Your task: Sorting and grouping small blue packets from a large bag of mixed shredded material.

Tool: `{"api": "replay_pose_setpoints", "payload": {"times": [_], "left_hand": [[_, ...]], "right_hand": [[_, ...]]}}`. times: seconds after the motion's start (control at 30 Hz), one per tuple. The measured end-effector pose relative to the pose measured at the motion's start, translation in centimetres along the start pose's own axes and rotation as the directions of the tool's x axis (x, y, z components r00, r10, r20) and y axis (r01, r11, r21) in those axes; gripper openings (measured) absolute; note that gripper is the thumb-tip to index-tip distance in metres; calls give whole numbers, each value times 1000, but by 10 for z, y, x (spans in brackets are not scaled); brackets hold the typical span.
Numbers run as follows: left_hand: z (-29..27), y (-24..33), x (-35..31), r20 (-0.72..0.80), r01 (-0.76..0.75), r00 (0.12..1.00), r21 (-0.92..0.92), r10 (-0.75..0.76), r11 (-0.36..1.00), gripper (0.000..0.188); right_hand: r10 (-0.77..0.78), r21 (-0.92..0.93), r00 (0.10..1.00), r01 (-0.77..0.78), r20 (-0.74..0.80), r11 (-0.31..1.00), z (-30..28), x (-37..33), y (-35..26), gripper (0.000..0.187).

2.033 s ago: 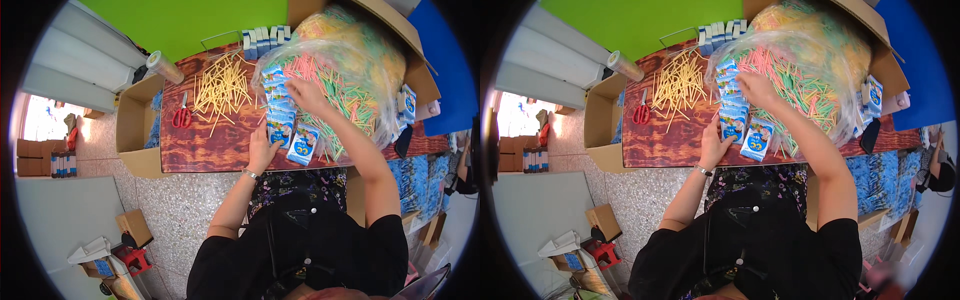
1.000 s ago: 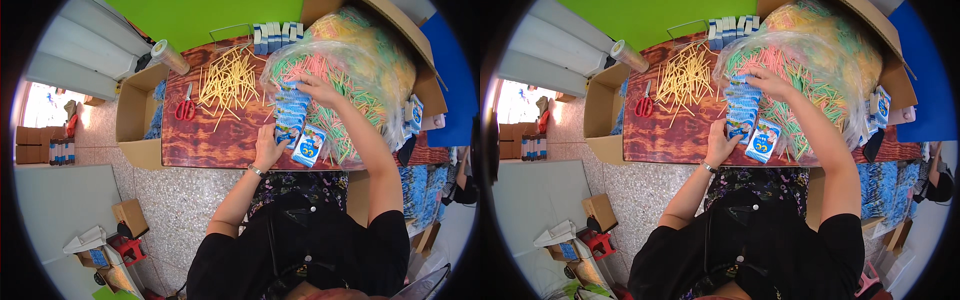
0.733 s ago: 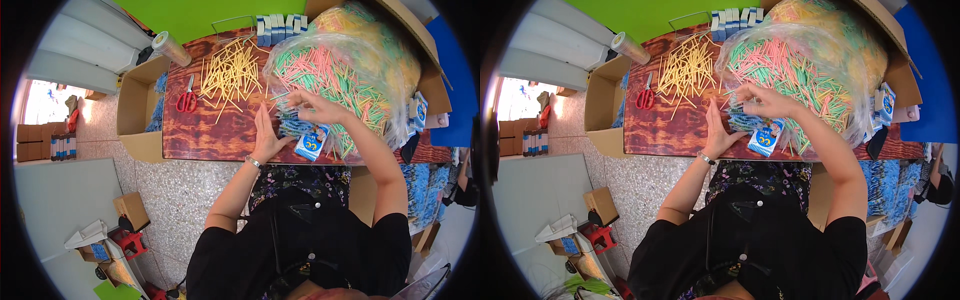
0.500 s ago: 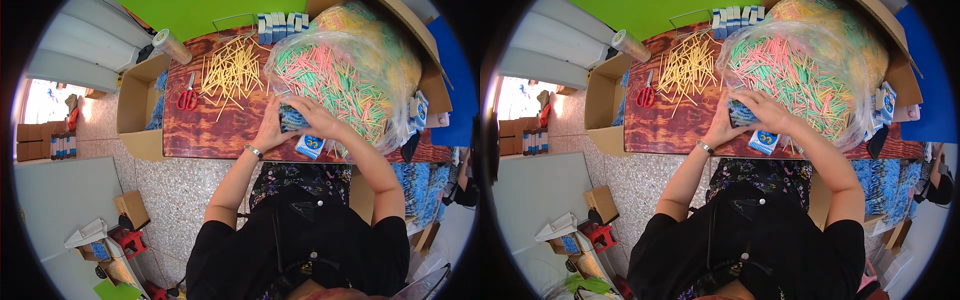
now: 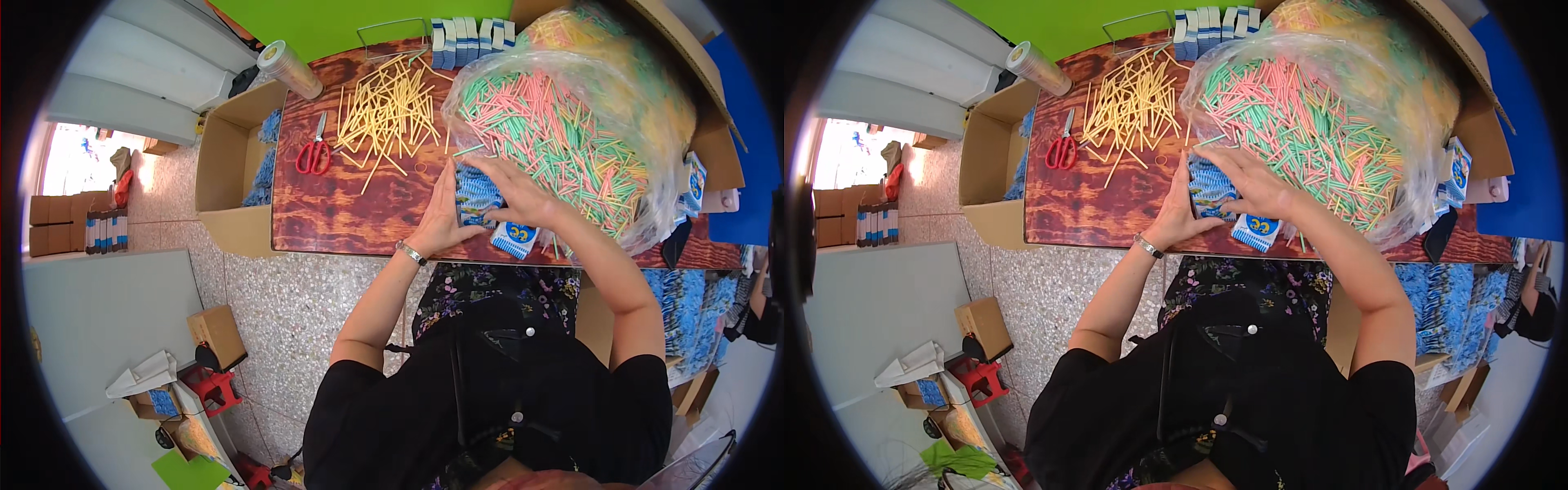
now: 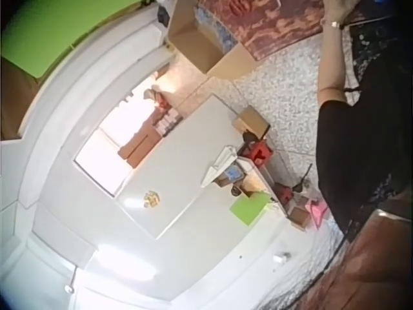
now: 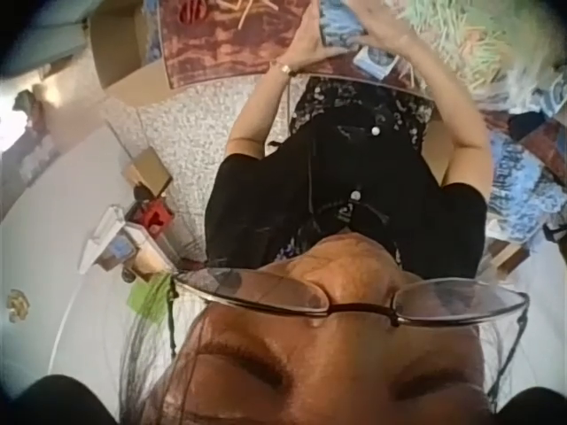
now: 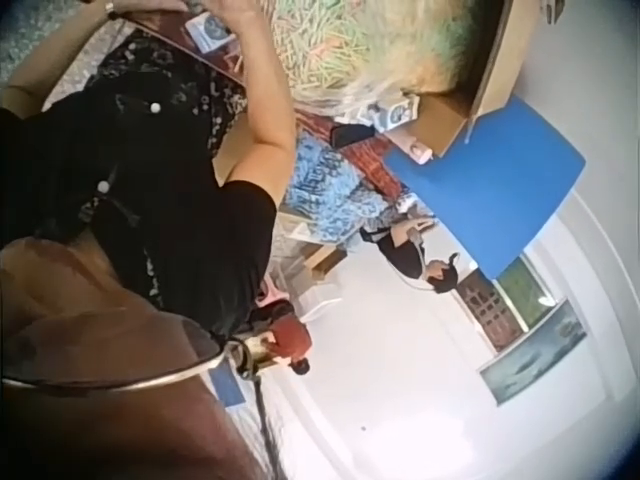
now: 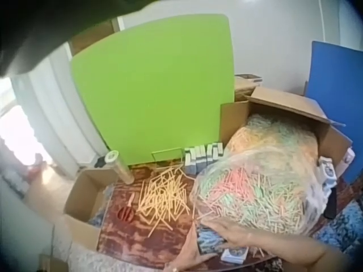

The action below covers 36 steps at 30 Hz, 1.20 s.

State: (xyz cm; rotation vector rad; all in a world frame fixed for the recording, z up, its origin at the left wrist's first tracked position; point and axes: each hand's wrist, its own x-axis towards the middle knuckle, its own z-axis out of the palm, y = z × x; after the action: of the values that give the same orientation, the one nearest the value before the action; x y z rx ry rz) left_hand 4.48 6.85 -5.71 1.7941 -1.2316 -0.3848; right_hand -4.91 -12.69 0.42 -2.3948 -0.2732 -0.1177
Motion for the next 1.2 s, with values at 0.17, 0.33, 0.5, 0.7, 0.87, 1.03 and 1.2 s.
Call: {"api": "replay_pose_setpoints", "payload": {"times": [0.17, 0.33, 0.5, 0.7, 0.87, 1.03, 1.2], "left_hand": [[10, 0, -6, -174, -89, 980, 41, 95, 995, 128], [9, 5, -13, -187, -82, 977, 128, 105, 988, 138], [-3, -8, -8, -93, -139, 985, 77, 146, 987, 144], [-8, -12, 1, 50, -31, 998, -170, 40, 985, 137], [-2, -6, 3, -33, -99, 994, 63, 102, 993, 113], [11, -3, 0, 17, 40, 999, -220, -37, 975, 105], [19, -12, -7, -114, 105, 984, -239, -135, 965, 94]], "right_hand": [[-76, 32, 997, 77, -20, 997, 3, -2, -9, 95], [-167, 31, 986, 166, 16, 986, 2, -7, -6, 96], [-59, 133, 996, 50, 69, 990, 8, -8, 2, 106], [18, 131, 999, -23, 41, 991, 11, -8, 5, 104], [97, 130, 995, -93, -23, 987, 14, -8, -4, 106], [143, 315, 983, -99, -117, 944, 22, -7, -8, 108], [99, 264, 969, -36, -228, 964, 15, -2, -21, 104]]}}
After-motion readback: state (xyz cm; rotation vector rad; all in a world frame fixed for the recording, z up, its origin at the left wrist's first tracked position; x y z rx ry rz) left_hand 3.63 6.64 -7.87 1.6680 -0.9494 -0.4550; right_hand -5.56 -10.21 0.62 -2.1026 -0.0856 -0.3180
